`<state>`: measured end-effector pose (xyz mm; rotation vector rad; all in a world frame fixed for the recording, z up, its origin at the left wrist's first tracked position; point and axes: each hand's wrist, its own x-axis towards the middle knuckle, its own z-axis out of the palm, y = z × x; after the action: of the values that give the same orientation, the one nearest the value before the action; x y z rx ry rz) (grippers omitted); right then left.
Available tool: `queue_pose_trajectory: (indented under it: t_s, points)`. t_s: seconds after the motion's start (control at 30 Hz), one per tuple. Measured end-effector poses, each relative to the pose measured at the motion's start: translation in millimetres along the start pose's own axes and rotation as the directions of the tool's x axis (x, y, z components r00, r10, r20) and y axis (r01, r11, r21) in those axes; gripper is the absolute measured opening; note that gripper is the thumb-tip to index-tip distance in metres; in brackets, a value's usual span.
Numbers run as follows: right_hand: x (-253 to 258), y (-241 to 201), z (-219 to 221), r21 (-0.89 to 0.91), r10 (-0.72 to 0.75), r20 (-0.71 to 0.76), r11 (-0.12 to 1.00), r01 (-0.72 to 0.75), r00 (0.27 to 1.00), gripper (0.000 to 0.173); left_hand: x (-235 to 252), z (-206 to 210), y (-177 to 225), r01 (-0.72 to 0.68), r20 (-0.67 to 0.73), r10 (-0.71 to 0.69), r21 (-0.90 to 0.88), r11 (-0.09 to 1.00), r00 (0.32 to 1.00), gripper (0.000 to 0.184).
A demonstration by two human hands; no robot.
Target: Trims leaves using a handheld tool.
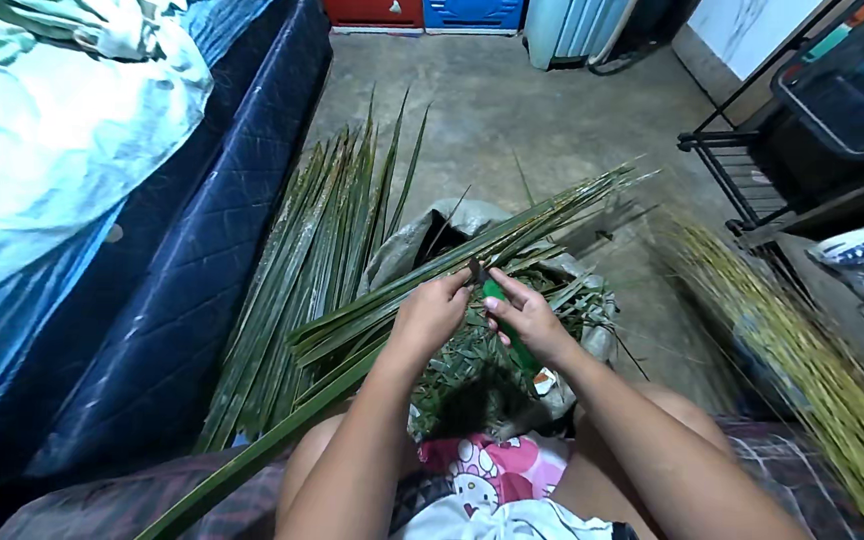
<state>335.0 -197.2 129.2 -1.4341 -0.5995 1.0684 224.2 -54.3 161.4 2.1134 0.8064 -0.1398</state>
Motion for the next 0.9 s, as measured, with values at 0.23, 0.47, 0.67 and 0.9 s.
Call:
queue_pose_trajectory:
  t_s: [0.23, 0.47, 0.67, 0.9]
  points:
    - [8.3, -4.8, -21.5, -0.002, -0.085, -0.156, 0.996, 0.086, 0.984, 0.051, -2.1, 0.0, -0.6, -0.016, 0.011, 0.016, 0.026, 1.000, 1.000, 0.041]
    - [15.0, -14.3, -62.1, -0.033, -0.148, -0.407, 0.989, 0.147, 0.902, 0.052, -3.3, -2.0, 0.6, 0.017, 0.024, -0.019, 0.078, 0.997, 1.000, 0.043]
    - [-1.4, -9.3, -22.7, 0.088, 0.028, -0.007, 0.996, -0.027, 1.000, 0.061, -5.6, 0.0, 11.8, 0.031, -0.038, -0.023, 0.210, 0.977, 0.999, 0.047]
    - [6.4, -11.1, -17.9, 0.173, 0.079, -0.128, 0.983, -0.056, 0.989, 0.052, -8.1, 6.1, 15.5, 0.013, -0.123, 0.025, 0.304, 0.953, 0.992, 0.051]
